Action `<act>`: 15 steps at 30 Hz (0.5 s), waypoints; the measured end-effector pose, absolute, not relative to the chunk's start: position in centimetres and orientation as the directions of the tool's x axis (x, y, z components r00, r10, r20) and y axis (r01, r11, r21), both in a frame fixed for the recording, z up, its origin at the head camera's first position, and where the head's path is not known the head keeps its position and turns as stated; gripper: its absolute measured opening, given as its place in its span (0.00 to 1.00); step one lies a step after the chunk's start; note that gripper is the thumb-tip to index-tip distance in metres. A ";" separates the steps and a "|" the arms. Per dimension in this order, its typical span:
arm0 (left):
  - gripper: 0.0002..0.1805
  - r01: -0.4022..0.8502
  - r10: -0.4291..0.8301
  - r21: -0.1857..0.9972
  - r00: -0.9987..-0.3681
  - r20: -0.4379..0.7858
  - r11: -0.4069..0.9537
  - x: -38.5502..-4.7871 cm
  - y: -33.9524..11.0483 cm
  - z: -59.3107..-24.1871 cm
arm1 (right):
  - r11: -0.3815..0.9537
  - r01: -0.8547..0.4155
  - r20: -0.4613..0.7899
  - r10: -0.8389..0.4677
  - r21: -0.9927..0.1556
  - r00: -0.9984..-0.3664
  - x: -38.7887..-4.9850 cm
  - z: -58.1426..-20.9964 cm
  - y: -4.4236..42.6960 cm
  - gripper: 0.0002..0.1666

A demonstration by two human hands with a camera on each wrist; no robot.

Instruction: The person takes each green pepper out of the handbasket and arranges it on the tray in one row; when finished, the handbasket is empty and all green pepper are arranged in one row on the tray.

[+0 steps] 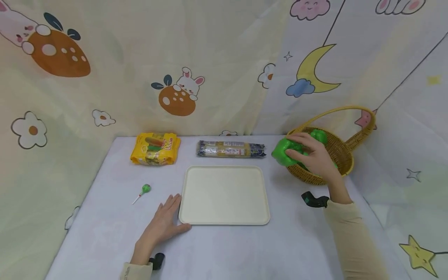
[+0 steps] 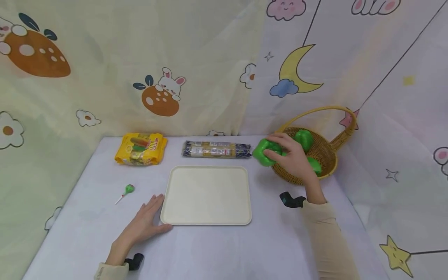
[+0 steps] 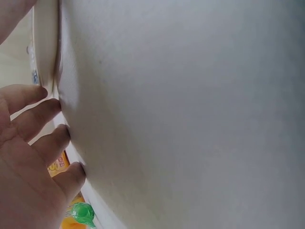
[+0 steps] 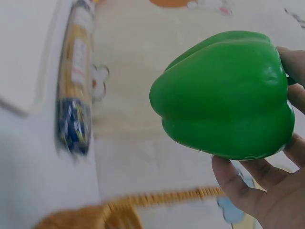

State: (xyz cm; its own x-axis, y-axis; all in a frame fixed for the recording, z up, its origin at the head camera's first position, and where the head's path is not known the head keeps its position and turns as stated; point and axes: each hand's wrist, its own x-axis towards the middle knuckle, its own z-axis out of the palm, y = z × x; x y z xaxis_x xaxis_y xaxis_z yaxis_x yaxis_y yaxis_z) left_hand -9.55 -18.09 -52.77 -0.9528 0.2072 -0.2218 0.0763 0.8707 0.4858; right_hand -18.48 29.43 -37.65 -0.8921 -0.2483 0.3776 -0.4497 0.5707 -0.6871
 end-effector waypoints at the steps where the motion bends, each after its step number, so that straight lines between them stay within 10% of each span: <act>1: 0.61 0.073 0.204 0.483 -0.953 -0.223 0.873 -9.5 -18.1 -52.7 | 0.560 -0.464 0.376 -0.272 -0.686 -0.886 -18.7 -37.8 28.8 0.25; 15: 0.62 0.079 0.205 0.481 -0.955 -0.214 0.873 -9.5 -18.1 -52.9 | 0.466 -0.507 0.299 -0.451 -0.725 -0.841 -20.5 -39.0 22.1 0.25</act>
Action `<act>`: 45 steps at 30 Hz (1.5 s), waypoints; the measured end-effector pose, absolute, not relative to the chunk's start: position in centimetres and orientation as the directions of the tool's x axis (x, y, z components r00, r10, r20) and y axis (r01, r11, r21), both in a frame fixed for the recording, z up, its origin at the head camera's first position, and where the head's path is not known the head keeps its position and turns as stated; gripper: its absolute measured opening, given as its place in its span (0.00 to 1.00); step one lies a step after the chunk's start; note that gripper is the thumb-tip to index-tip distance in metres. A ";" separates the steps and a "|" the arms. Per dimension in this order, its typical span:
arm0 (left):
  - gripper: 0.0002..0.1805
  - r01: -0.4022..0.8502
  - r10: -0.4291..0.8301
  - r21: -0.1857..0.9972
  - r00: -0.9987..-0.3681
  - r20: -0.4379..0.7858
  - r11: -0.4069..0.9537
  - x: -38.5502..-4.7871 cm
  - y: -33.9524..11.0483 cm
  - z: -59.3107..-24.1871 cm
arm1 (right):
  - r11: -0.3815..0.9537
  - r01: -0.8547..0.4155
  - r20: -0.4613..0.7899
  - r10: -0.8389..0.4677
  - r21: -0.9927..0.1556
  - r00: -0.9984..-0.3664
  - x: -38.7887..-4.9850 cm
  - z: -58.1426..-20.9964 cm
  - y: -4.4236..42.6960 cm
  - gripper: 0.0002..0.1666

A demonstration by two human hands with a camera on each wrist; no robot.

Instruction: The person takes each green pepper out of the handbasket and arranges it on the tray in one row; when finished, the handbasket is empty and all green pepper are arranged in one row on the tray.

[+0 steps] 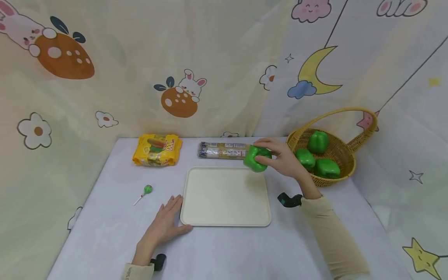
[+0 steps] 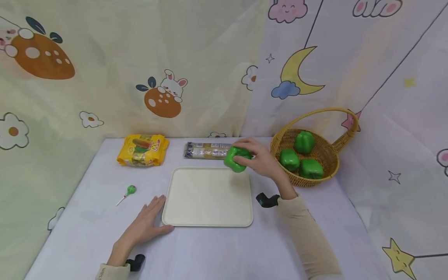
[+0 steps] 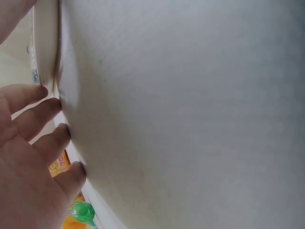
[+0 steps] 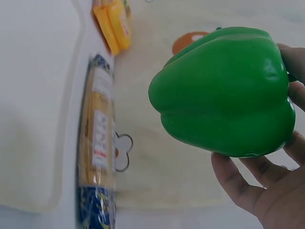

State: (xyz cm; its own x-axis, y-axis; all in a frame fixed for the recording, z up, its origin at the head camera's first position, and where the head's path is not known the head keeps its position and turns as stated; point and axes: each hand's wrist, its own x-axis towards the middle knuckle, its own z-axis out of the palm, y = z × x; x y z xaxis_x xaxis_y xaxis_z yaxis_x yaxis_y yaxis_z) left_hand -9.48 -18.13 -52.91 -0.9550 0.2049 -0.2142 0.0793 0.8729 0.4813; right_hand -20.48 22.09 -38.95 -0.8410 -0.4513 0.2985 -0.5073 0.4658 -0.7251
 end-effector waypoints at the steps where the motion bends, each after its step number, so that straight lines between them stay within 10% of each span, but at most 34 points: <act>1: 0.62 0.083 0.207 0.479 -0.955 -0.213 0.874 -9.5 -18.1 -52.9 | 0.455 -0.514 0.300 -0.463 -0.727 -0.834 -20.6 -39.0 21.7 0.25; 45: 0.61 0.074 0.202 0.509 -0.958 -0.202 0.858 -9.3 -18.0 -52.8 | 0.354 -0.487 0.144 -0.674 -0.798 -0.725 -22.7 -47.0 7.7 0.23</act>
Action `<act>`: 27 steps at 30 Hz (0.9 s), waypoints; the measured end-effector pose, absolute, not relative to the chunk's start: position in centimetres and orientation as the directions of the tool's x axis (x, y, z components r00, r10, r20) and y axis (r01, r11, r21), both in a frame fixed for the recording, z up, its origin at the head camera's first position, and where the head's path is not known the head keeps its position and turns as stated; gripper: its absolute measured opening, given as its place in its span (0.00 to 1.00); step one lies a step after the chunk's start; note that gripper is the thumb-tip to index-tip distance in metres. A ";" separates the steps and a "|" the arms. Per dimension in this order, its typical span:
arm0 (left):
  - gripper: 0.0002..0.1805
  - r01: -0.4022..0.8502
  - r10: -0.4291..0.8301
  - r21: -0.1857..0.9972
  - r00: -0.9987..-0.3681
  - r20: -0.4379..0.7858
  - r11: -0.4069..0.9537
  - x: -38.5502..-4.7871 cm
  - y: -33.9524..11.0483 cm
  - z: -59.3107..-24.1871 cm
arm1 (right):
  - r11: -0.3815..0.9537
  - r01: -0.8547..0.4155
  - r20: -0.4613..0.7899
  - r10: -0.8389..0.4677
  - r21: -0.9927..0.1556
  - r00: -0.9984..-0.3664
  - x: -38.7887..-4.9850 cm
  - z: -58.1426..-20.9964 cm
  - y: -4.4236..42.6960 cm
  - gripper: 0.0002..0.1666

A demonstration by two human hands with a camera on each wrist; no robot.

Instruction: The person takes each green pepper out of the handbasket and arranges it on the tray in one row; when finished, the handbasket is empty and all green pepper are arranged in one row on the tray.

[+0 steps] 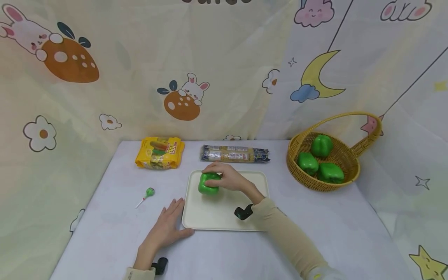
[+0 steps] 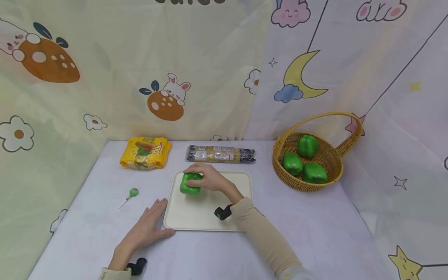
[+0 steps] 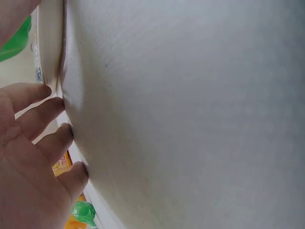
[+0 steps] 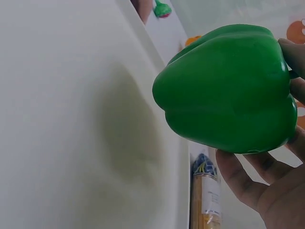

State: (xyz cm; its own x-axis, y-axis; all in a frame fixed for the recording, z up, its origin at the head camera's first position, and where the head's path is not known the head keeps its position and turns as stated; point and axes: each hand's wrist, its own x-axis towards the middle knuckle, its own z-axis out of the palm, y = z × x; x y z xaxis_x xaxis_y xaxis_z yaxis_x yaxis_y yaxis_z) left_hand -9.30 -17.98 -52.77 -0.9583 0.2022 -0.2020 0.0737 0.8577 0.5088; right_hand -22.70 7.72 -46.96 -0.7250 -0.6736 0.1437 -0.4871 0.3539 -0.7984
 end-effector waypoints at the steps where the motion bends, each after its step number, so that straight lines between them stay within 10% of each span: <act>1: 0.61 0.074 0.203 0.510 -0.958 -0.203 0.857 -9.3 -18.0 -52.8 | 0.354 -0.485 0.141 -0.674 -0.800 -0.725 -22.7 -47.1 7.5 0.24; 27: 0.62 0.079 0.204 0.494 -0.957 -0.205 0.866 -9.4 -18.0 -52.9 | 0.413 -0.498 0.018 -0.755 -0.763 -0.655 -23.7 -48.3 2.8 0.27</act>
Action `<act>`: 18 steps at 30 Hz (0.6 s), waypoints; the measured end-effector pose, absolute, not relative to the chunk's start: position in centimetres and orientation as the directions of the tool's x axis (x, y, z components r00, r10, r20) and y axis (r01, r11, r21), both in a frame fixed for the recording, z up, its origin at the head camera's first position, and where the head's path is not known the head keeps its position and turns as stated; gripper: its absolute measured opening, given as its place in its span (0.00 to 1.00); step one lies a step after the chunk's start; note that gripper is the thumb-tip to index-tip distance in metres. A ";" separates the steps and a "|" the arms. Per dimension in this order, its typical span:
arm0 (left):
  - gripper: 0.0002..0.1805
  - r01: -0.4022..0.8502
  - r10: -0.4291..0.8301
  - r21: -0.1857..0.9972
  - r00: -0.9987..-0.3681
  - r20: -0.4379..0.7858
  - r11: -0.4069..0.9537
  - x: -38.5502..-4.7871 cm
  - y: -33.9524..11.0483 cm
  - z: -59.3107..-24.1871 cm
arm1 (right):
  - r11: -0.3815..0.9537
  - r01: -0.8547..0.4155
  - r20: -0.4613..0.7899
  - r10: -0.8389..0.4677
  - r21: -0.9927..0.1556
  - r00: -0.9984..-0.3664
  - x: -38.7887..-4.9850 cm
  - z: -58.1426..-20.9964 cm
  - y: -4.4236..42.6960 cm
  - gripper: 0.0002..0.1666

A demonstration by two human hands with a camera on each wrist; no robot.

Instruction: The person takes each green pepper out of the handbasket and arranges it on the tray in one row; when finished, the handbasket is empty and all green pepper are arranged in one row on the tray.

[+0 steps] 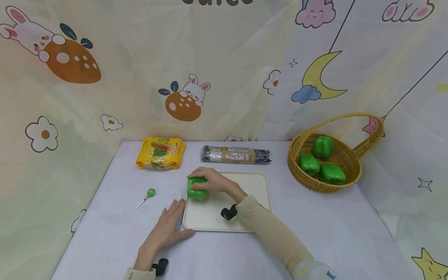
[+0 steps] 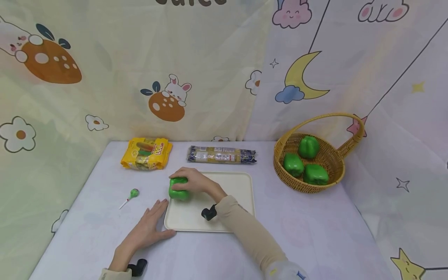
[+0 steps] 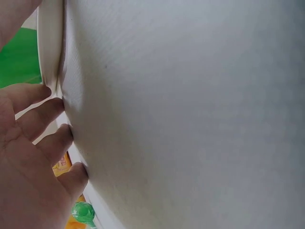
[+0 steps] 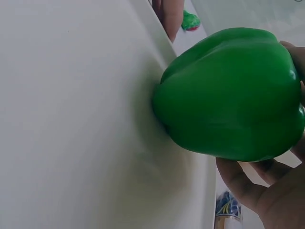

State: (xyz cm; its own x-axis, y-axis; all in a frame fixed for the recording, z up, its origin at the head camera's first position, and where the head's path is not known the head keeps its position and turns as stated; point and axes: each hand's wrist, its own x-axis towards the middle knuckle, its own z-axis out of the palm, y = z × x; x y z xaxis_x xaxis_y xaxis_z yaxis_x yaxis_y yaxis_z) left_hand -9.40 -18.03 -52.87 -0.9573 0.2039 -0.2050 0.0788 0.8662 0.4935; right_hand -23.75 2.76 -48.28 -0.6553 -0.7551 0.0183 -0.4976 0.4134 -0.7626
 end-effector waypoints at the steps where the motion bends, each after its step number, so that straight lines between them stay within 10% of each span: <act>1: 0.62 0.078 0.203 0.493 -0.957 -0.207 0.867 -9.4 -18.0 -52.9 | 0.413 -0.502 0.018 -0.758 -0.760 -0.652 -23.8 -48.3 2.6 0.26; 18: 0.62 0.080 0.207 0.487 -0.955 -0.213 0.870 -9.5 -18.1 -52.6 | 0.401 -0.512 0.017 -0.774 -0.760 -0.633 -23.3 -48.6 1.5 0.27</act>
